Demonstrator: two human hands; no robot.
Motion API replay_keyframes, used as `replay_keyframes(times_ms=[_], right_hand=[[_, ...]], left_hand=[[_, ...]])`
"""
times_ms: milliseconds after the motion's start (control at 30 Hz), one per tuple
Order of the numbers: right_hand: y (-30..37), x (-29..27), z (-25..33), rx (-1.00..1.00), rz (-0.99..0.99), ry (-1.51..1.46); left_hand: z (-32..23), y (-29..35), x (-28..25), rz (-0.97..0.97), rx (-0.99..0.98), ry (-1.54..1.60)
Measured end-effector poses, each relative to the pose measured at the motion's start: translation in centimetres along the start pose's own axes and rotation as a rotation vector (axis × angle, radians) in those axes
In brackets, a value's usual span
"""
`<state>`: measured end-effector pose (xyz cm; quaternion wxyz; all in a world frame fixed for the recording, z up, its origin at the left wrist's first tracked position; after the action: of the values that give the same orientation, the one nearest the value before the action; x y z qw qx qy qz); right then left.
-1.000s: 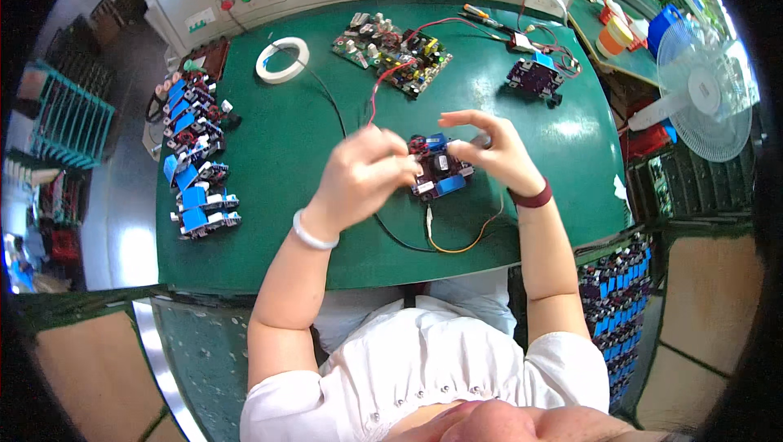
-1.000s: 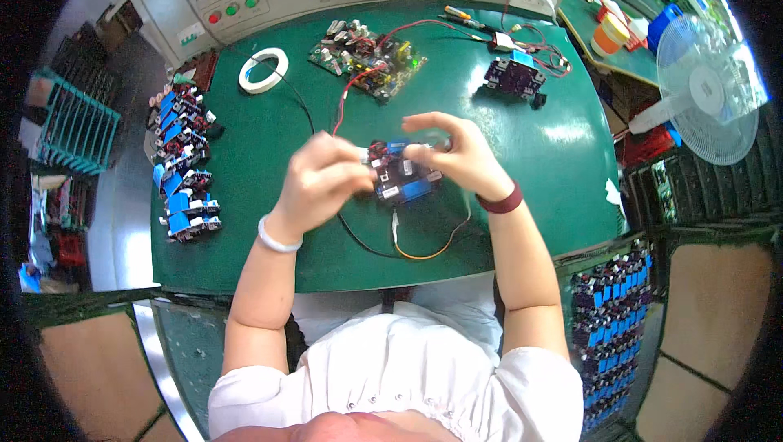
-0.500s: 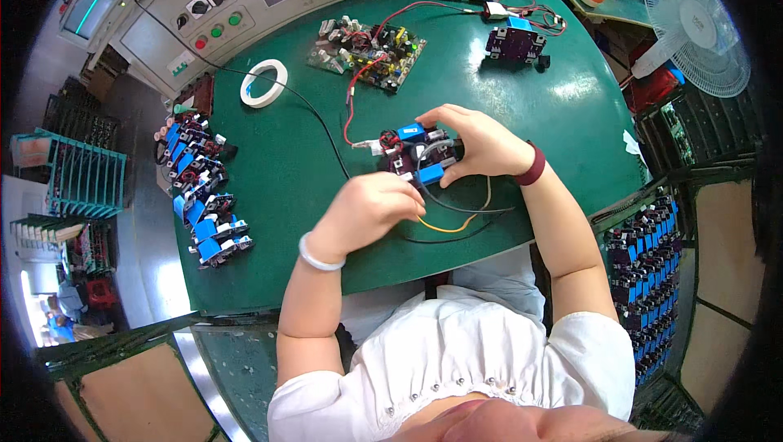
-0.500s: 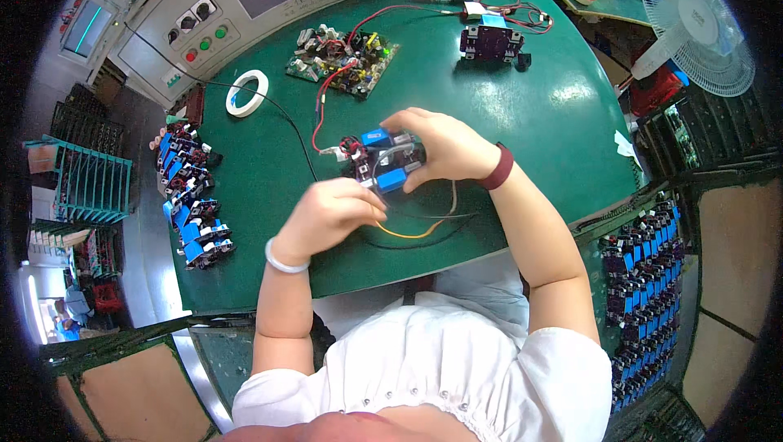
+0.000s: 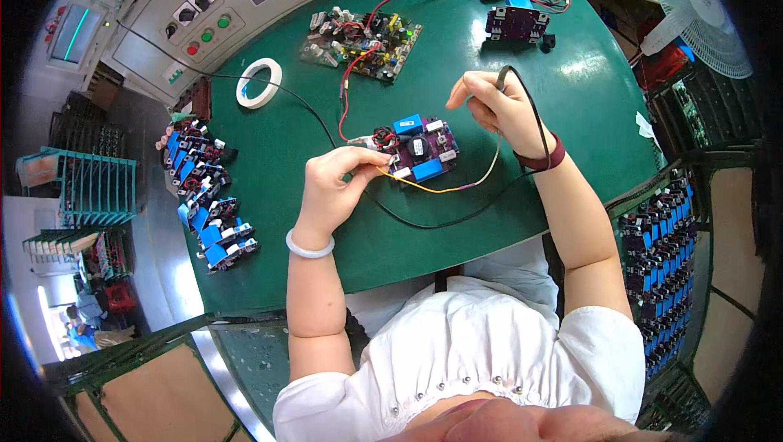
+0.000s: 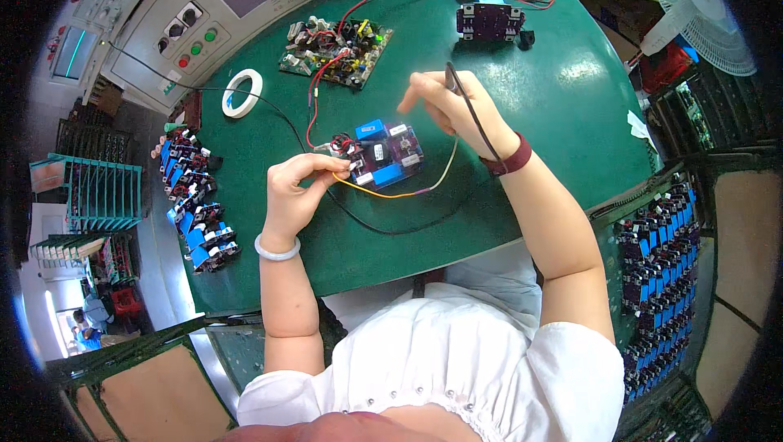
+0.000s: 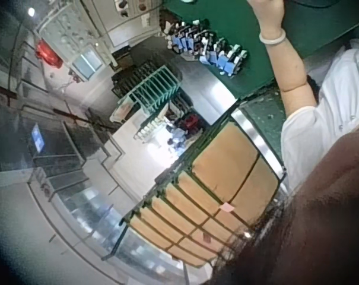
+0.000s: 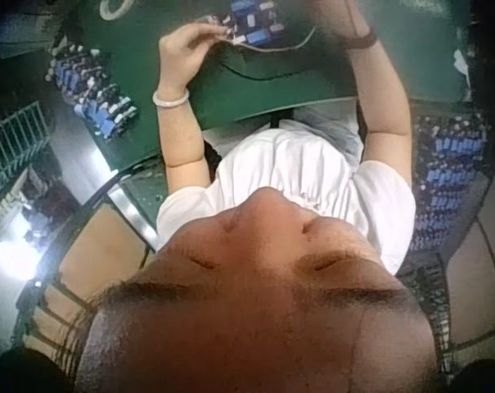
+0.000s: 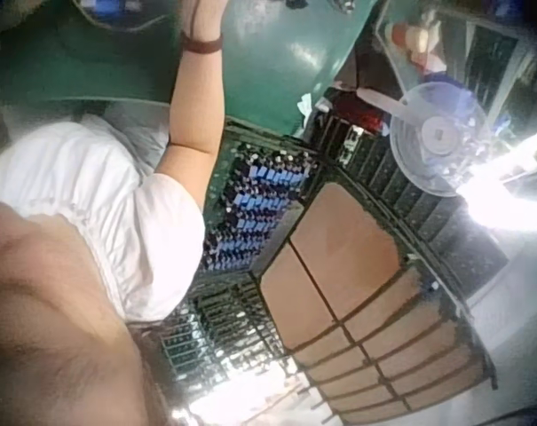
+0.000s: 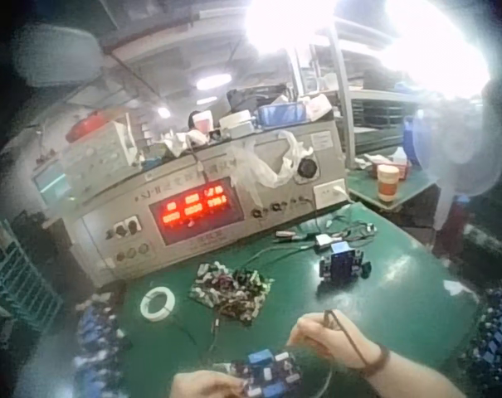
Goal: Manually testing circuit boards and assembling electronic units in a factory setting.
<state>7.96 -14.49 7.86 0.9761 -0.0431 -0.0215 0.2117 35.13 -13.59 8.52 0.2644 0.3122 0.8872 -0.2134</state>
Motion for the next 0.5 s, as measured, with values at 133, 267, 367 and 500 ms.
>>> replay_keyframes(times_ms=[133,267,367,500], right_hand=[[0.1,-0.1,0.0,0.050,-0.020,-0.043],[0.1,0.2,-0.3,0.040,0.000,-0.130],[-0.7,0.4,-1.4,-0.104,-0.074,-0.082],[-0.1,0.0,-1.5,-0.074,-0.027,0.089]], left_hand=[[-0.1,-0.2,0.4,0.006,-0.001,0.005],[-0.3,-0.1,0.6,-0.019,-0.031,-0.013],[0.0,0.0,0.7,-0.052,-0.029,-0.083],[-0.7,0.2,0.5,-0.056,-0.128,-0.242]])
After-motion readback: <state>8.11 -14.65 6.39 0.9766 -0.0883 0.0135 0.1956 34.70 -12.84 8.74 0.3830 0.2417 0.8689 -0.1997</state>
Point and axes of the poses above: each hand's wrist, its own y-axis away from the middle knuckle, its own x-axis out of the palm, z = x × y, the point moved 2 cm from there along -y, towards the middle knuckle, and after that the axes turned 13 degrees about z, right-handed, at the moved point
